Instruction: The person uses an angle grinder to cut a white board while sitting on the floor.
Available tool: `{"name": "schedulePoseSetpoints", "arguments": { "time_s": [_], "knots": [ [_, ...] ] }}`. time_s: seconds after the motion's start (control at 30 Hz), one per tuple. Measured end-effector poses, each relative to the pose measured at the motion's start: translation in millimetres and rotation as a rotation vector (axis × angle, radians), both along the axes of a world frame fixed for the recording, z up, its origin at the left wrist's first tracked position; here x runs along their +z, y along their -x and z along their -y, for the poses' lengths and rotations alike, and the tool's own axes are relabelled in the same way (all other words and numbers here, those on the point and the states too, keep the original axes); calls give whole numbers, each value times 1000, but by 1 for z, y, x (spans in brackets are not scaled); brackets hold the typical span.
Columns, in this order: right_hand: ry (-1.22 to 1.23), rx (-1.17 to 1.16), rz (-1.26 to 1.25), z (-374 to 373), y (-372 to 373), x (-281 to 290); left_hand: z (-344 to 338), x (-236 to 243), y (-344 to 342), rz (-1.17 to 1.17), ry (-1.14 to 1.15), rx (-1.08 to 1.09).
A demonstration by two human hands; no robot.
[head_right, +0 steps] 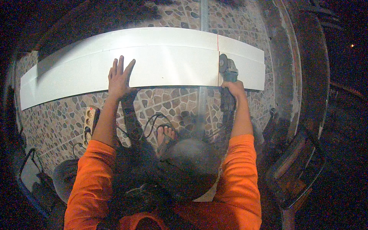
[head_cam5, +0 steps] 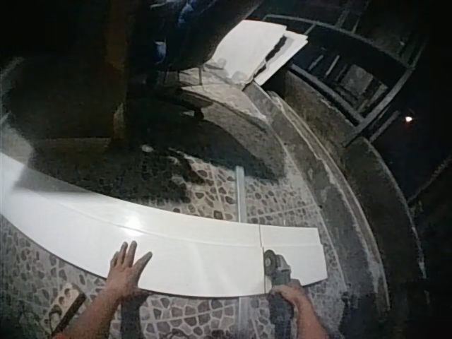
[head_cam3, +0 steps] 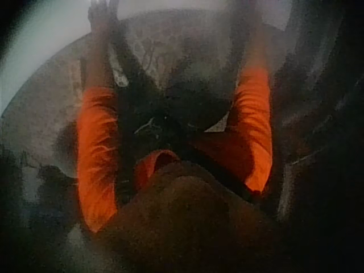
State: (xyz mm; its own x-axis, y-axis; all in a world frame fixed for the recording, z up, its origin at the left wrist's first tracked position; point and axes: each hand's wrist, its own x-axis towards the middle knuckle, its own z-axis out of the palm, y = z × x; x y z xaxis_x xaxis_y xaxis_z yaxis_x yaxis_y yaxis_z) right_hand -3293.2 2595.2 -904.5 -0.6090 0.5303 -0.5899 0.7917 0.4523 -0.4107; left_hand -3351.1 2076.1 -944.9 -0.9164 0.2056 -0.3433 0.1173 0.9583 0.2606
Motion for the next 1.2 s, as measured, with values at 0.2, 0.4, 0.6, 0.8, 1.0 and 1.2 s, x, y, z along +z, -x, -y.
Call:
{"name": "schedulePoseSetpoints", "arguments": {
  "time_s": [0.2, 0.4, 0.6, 0.8, 1.0, 1.2],
  "knots": [
    [-17, -11, 53, 6, 2, 5, 5, 0, 0, -9, -6, 0],
    [-29, -15, 77, 4, 1, 6, 2, 0, -1, -17, -14, 2],
    [-37, -16, 37, 13, -2, 11, 3, 1, -1, -14, -38, 8],
    [12, -13, -13, 20, -2, 18, 5, -1, -2, -24, -45, 6],
    [-17, 2, -5, 18, -2, 18, 4, -4, -2, -38, -40, 4],
    [10, -48, 1, 22, -3, 20, 5, -4, -3, -38, -52, 10]
  ]
}}
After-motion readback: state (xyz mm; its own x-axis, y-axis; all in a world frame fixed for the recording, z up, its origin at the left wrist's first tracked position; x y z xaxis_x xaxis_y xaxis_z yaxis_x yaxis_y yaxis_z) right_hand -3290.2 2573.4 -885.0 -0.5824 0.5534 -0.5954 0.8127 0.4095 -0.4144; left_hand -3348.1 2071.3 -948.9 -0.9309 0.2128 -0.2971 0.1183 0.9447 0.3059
